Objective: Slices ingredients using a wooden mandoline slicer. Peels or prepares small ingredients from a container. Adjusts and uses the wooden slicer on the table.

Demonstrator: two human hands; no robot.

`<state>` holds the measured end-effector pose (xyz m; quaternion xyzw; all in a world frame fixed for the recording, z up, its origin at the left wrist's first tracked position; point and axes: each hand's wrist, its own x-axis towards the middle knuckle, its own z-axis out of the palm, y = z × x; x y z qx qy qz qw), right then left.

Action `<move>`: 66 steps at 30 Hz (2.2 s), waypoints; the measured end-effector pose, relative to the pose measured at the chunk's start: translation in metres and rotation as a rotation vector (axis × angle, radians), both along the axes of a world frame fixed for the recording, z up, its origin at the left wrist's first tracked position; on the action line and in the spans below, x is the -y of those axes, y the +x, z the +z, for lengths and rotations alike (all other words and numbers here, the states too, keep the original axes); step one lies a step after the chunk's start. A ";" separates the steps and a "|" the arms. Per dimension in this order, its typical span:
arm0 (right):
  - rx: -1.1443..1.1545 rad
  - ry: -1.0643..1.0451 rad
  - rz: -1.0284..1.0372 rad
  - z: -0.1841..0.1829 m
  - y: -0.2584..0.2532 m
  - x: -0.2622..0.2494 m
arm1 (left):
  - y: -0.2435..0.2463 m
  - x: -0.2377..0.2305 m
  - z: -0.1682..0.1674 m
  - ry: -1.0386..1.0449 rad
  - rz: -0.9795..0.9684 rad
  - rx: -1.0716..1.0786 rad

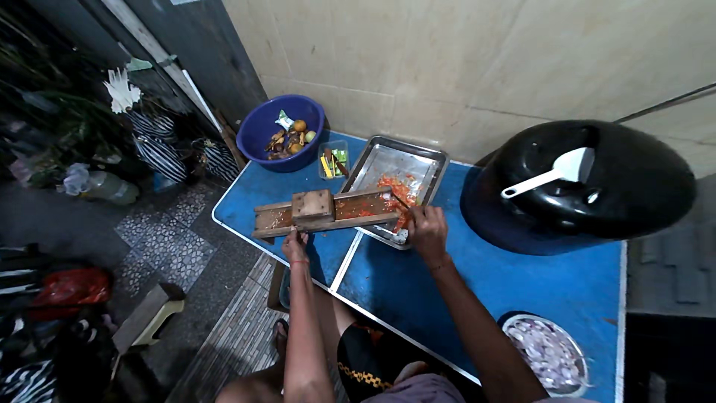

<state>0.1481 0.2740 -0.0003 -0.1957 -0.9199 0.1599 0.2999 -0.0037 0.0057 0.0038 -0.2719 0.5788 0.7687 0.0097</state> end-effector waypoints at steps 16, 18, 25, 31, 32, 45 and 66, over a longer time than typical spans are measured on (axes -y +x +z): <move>0.008 -0.049 0.033 0.008 -0.009 0.013 | 0.001 0.000 0.000 -0.014 -0.013 0.001; 0.022 -0.077 0.024 0.010 -0.008 0.011 | 0.001 0.001 0.000 -0.013 -0.013 -0.002; 0.005 -0.129 -0.048 0.018 0.002 0.005 | 0.000 0.000 -0.001 0.000 0.000 0.003; 0.164 -0.375 0.237 0.043 -0.014 0.018 | 0.002 0.000 0.002 -0.005 0.004 0.011; 0.215 -0.401 0.317 0.047 -0.023 0.017 | 0.002 0.000 0.002 -0.005 0.001 0.014; 0.376 -0.276 0.582 0.059 -0.054 0.006 | 0.002 0.003 -0.002 0.011 -0.019 -0.009; 0.311 -0.154 0.374 0.060 -0.046 -0.007 | 0.001 0.003 -0.002 0.028 0.003 -0.007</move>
